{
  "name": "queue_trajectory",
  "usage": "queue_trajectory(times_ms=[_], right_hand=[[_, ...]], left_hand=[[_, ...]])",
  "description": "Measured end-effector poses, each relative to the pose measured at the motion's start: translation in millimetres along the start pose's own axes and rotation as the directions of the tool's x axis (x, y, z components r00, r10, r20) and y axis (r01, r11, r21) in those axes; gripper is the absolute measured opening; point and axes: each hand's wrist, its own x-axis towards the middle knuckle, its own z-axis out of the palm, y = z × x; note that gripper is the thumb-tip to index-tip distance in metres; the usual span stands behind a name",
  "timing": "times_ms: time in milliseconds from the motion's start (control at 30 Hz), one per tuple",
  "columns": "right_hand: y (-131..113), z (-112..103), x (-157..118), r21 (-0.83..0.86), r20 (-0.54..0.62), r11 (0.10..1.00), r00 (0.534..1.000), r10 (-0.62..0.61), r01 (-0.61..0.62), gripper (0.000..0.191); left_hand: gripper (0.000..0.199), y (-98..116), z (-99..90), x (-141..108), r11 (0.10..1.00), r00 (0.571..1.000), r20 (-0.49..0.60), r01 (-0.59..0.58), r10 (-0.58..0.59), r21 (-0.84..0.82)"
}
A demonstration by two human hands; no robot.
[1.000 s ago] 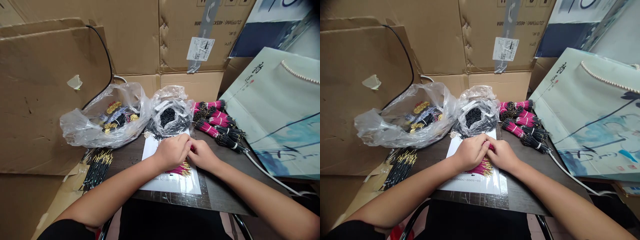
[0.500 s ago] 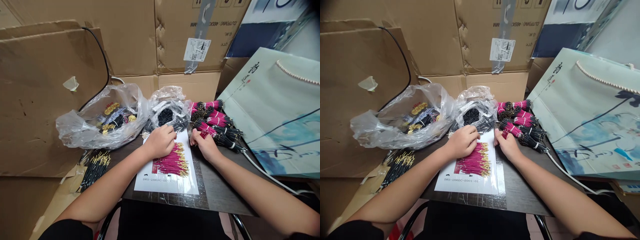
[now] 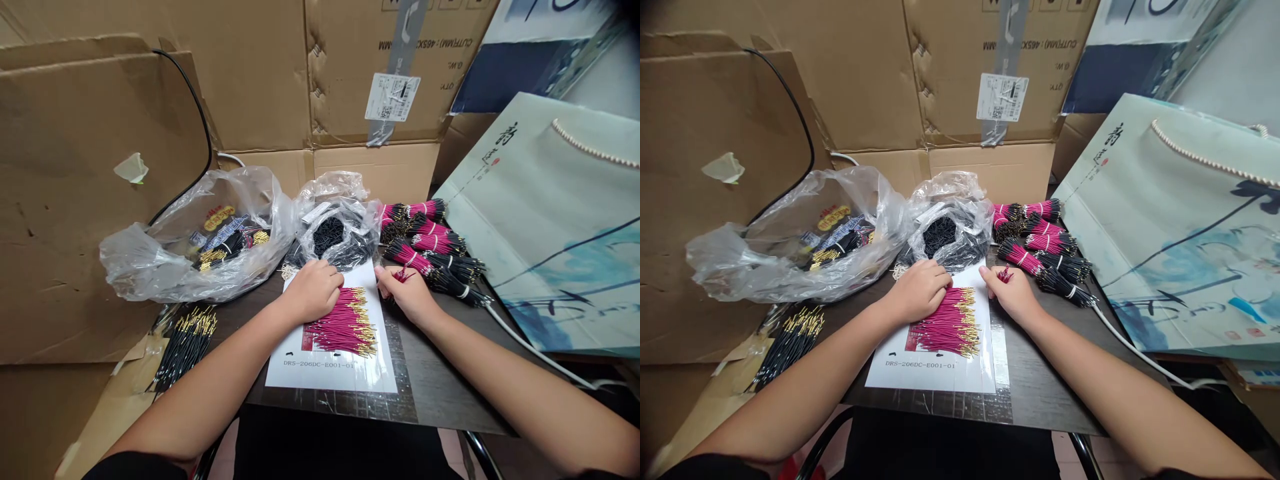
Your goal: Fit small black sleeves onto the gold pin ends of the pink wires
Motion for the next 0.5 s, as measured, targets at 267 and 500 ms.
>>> queue_trajectory(times_ms=[267,500], right_hand=[[-3.3,0.8,-2.8,0.016,-0.021,1.0,1.0,-0.007,0.008,0.052],[-7.2,0.3,-4.7,-0.012,0.007,1.0,1.0,-0.006,0.006,0.049]], left_hand=[[0.024,-0.2,-1.5,-0.6,0.999,1.0,0.009,-0.022,0.023,-0.048],[0.025,-1.2,-0.9,-1.2,0.995,0.999,-0.002,-0.051,0.051,-0.087]])
